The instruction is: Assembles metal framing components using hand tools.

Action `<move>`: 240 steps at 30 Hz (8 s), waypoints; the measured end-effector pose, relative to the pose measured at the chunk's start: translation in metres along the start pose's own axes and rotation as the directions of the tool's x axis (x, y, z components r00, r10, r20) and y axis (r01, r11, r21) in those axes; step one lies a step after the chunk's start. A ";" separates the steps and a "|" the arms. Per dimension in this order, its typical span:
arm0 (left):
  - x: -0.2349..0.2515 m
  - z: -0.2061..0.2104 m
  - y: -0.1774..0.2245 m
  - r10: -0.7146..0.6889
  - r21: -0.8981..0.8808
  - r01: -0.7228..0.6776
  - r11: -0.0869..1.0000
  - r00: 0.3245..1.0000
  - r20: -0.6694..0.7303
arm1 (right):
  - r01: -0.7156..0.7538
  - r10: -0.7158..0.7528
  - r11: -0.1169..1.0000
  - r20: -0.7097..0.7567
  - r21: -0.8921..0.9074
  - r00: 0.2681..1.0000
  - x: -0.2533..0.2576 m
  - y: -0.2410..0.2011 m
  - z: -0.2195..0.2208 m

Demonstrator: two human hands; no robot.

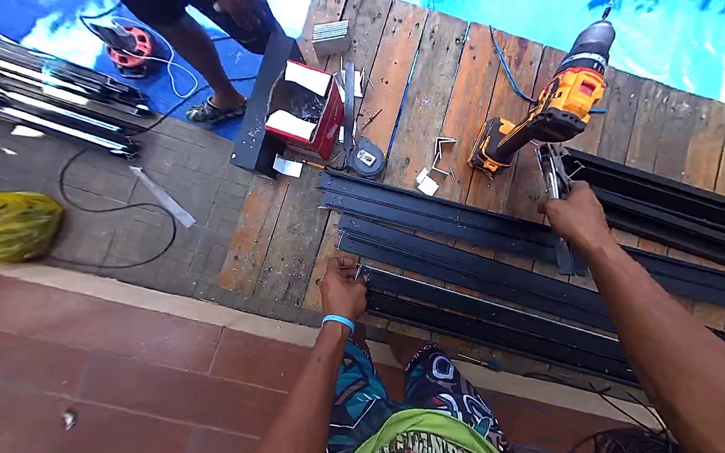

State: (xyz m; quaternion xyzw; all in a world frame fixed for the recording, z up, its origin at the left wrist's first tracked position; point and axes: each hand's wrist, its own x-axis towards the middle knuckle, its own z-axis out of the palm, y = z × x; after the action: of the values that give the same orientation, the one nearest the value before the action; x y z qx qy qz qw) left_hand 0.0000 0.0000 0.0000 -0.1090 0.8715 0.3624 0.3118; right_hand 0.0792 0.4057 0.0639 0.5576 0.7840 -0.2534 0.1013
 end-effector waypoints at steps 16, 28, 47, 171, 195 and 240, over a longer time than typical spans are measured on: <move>0.000 0.001 -0.004 0.014 -0.018 -0.014 1.000 0.999 0.032 | 0.131 -0.168 0.986 0.662 0.105 0.730 -0.261 -0.013 0.121; 0.001 -0.002 0.000 0.001 -0.036 0.001 0.999 0.998 0.059 | 0.172 -0.108 0.985 0.651 -0.035 0.751 -0.252 -0.032 0.150; 0.006 -0.005 -0.008 0.038 -0.073 -0.030 0.997 0.993 0.110 | 0.326 -0.009 0.822 0.562 -0.467 0.827 -0.250 -0.075 0.158; 0.011 0.002 -0.029 0.170 -0.200 -0.160 0.967 0.985 0.033 | 0.507 -0.568 0.805 0.150 0.309 0.809 -0.223 -0.045 -0.029; 0.065 -0.036 -0.038 0.719 0.059 -0.812 0.580 0.546 0.430 | 0.217 -0.195 0.976 0.423 -0.004 0.885 -0.296 -0.045 0.104; 0.052 -0.027 -0.033 0.587 -0.021 -0.639 0.769 0.694 0.416 | 0.140 0.067 0.924 0.509 -0.357 0.858 -0.285 -0.119 0.092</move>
State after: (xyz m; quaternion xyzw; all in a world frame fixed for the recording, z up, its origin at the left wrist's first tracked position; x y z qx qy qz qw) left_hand -0.0392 -0.0406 -0.0363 0.2842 0.7958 0.4045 0.3498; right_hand 0.0592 0.0942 0.1454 0.4243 0.7733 -0.2368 0.4072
